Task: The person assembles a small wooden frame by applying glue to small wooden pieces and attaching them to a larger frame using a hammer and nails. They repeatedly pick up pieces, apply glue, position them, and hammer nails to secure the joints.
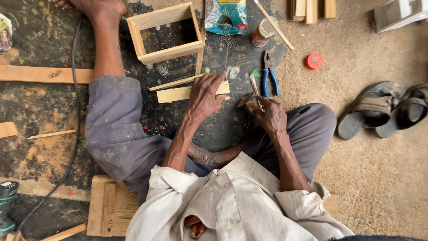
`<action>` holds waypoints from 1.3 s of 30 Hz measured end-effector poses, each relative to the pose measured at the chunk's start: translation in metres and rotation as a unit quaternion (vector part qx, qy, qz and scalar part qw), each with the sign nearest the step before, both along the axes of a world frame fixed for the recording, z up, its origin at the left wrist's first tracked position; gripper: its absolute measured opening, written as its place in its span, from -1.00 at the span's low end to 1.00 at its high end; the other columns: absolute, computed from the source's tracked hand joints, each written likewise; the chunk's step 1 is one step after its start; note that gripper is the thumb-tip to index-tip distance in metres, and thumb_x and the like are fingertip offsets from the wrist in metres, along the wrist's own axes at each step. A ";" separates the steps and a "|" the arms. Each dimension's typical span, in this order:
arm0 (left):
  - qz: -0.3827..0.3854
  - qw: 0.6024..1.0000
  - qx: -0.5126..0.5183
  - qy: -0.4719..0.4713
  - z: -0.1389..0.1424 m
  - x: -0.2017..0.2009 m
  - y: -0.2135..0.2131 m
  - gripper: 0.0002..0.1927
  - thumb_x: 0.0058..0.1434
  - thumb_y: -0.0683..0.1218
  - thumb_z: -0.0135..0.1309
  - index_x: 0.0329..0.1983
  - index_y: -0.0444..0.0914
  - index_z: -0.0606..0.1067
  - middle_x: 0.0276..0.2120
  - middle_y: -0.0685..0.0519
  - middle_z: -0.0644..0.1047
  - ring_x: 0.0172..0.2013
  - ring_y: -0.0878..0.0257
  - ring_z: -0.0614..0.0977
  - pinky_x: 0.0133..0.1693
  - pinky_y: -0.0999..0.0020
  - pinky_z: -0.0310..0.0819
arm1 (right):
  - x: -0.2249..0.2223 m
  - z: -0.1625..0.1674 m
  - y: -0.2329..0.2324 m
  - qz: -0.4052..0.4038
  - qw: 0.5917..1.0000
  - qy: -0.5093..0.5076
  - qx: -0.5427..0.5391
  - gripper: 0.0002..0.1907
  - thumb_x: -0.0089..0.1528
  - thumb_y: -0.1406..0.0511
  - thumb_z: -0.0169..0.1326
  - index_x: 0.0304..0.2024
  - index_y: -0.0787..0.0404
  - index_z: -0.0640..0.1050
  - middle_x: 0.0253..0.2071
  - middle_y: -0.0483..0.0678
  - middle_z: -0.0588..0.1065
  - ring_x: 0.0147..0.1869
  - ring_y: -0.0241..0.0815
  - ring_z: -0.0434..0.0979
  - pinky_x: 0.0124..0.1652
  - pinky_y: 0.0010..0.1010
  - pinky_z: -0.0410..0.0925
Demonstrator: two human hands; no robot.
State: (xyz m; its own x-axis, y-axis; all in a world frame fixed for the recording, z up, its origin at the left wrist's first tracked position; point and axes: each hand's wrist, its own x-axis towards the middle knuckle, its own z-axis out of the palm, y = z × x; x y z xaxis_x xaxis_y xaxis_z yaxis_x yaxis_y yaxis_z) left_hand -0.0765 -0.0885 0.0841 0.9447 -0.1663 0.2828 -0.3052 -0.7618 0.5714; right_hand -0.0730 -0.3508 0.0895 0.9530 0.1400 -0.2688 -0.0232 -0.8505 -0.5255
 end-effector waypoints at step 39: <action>-0.082 0.988 0.126 0.011 -0.073 0.204 -0.026 -0.61 0.15 -0.42 0.03 0.07 -0.45 0.53 -0.19 -0.23 0.52 -0.29 0.10 0.59 -0.31 0.34 0.59 | 0.028 -0.013 -0.002 0.031 0.998 0.059 0.018 -0.53 0.19 0.26 0.16 0.18 -0.01 0.60 -0.24 0.14 0.63 -0.18 0.11 0.67 -0.18 -0.05 0.48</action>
State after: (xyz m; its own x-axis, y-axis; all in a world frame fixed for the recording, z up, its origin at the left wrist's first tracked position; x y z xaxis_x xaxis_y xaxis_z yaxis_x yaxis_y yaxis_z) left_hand 0.1275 -0.1142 0.0112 0.9043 -0.3810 0.1926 -0.4267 -0.8223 0.3767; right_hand -0.0446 -0.3525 0.0765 0.9041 0.2098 -0.3722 -0.0341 -0.8329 -0.5524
